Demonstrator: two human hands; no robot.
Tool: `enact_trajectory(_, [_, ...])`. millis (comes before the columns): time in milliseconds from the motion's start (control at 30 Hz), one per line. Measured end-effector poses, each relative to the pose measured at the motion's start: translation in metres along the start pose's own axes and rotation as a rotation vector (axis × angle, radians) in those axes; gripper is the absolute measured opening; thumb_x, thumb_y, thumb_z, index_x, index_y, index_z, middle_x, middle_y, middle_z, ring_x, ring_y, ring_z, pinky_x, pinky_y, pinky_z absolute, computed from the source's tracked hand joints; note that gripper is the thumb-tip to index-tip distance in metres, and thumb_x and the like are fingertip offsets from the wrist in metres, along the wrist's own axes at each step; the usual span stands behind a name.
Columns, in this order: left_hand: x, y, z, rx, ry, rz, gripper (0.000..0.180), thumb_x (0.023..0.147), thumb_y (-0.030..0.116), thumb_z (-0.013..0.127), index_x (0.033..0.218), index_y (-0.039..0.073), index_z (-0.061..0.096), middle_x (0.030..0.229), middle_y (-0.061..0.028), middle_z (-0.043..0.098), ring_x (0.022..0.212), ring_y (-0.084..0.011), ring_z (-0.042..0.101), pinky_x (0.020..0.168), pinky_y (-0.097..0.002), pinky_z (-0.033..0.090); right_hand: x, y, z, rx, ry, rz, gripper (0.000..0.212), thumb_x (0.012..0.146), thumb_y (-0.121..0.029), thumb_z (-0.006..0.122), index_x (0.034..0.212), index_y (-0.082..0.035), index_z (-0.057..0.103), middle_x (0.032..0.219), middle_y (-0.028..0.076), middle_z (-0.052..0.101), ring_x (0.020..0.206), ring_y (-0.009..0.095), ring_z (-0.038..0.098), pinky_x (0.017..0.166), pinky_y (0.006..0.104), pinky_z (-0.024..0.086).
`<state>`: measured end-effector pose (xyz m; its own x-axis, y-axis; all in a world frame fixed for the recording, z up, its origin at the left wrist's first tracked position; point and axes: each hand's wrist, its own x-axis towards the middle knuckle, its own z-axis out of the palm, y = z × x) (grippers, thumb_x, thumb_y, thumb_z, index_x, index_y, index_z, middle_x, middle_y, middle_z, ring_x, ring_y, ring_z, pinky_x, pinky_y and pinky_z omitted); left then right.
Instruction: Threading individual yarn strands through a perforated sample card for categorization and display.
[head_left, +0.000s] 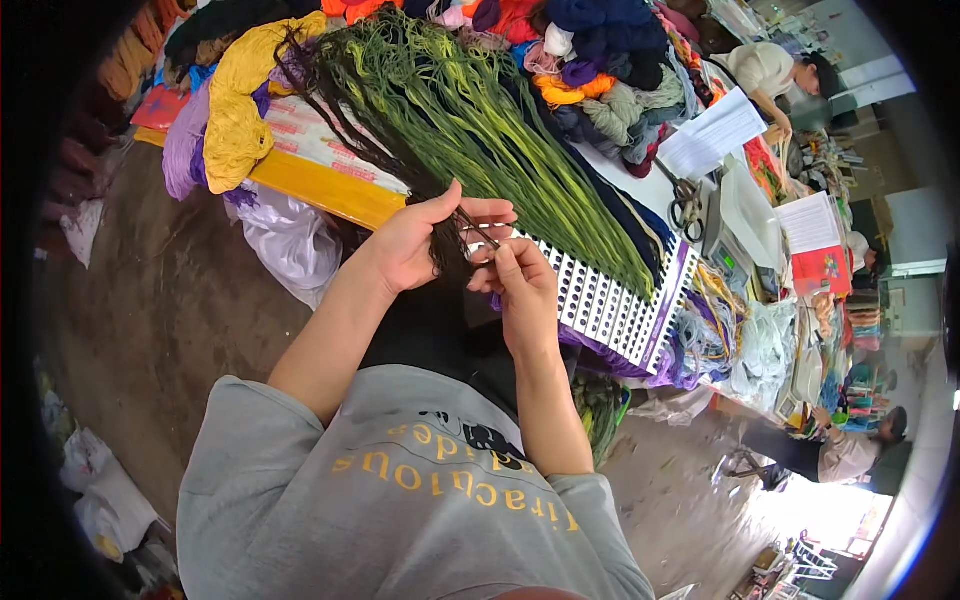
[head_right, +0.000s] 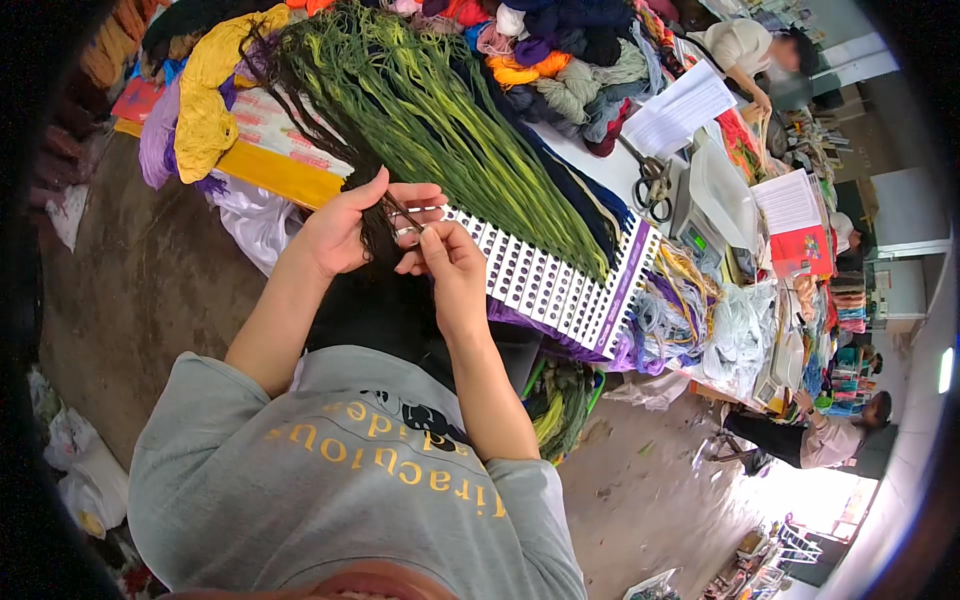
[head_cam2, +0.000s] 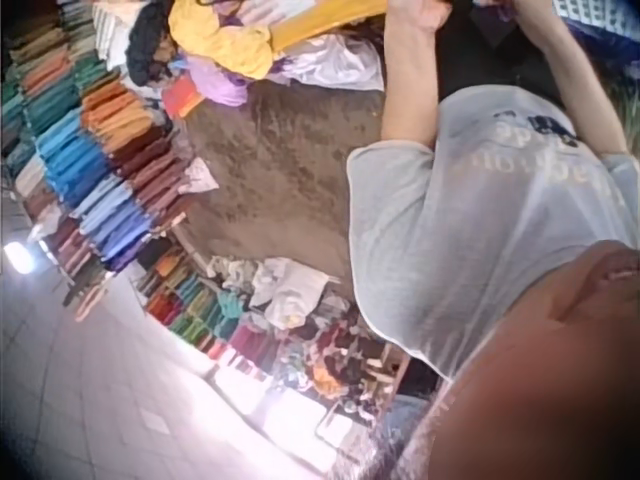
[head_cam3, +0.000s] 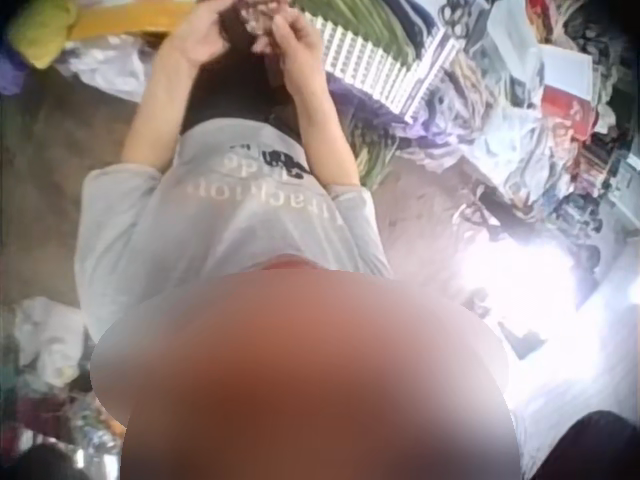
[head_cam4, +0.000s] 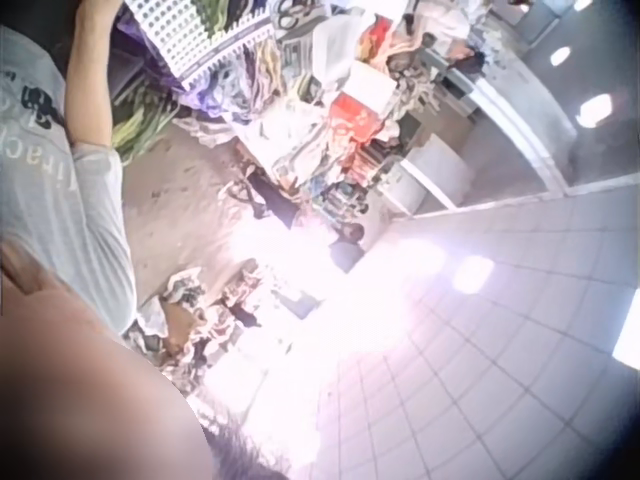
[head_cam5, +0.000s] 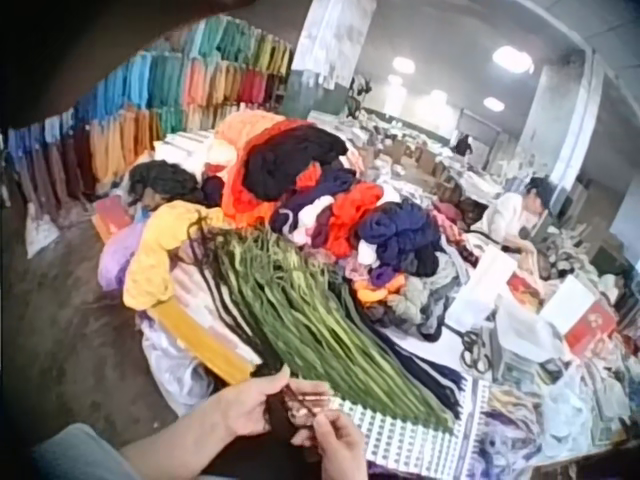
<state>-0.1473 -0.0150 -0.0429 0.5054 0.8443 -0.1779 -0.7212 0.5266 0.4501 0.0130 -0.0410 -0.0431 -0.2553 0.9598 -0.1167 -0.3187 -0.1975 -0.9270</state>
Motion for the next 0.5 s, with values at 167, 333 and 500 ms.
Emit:
enact_trajectory(167, [-0.01, 0.007, 0.001, 0.3, 0.146, 0.123, 0.057, 0.096, 0.045, 0.029, 0.121, -0.001, 0.051, 0.094, -0.0036, 0.054, 0.08, -0.0104, 0.054, 0.068, -0.0261, 0.048, -0.006, 0.001, -0.002, -0.009, 0.027, -0.004, 0.02, 0.095, -0.02, 0.046, 0.085, -0.003, 0.051, 0.072, 0.008, 0.061, 0.056, 0.013, 0.057, 0.055, 0.0222, 0.042])
enact_trajectory(333, [-0.014, 0.009, 0.003, 0.405, 0.165, 0.199, 0.057, 0.096, 0.047, 0.03, 0.116, -0.001, 0.055, 0.08, 0.0005, 0.052, 0.062, -0.0064, 0.047, 0.046, -0.0203, 0.038, -0.01, 0.002, 0.0, -0.114, 0.041, -0.06, 0.023, 0.096, -0.023, 0.043, 0.084, -0.004, 0.048, 0.058, 0.006, 0.055, 0.046, 0.012, 0.051, 0.046, 0.0199, 0.039])
enact_trajectory(500, [-0.023, 0.011, 0.008, 0.464, 0.208, 0.238, 0.054, 0.097, 0.043, 0.029, 0.11, 0.0, 0.059, 0.078, -0.0015, 0.054, 0.059, -0.0069, 0.048, 0.047, -0.0206, 0.038, -0.011, 0.004, 0.002, -0.117, 0.048, -0.055, 0.025, 0.097, -0.025, 0.042, 0.082, -0.005, 0.045, 0.055, 0.003, 0.05, 0.044, 0.01, 0.048, 0.041, 0.02, 0.039])
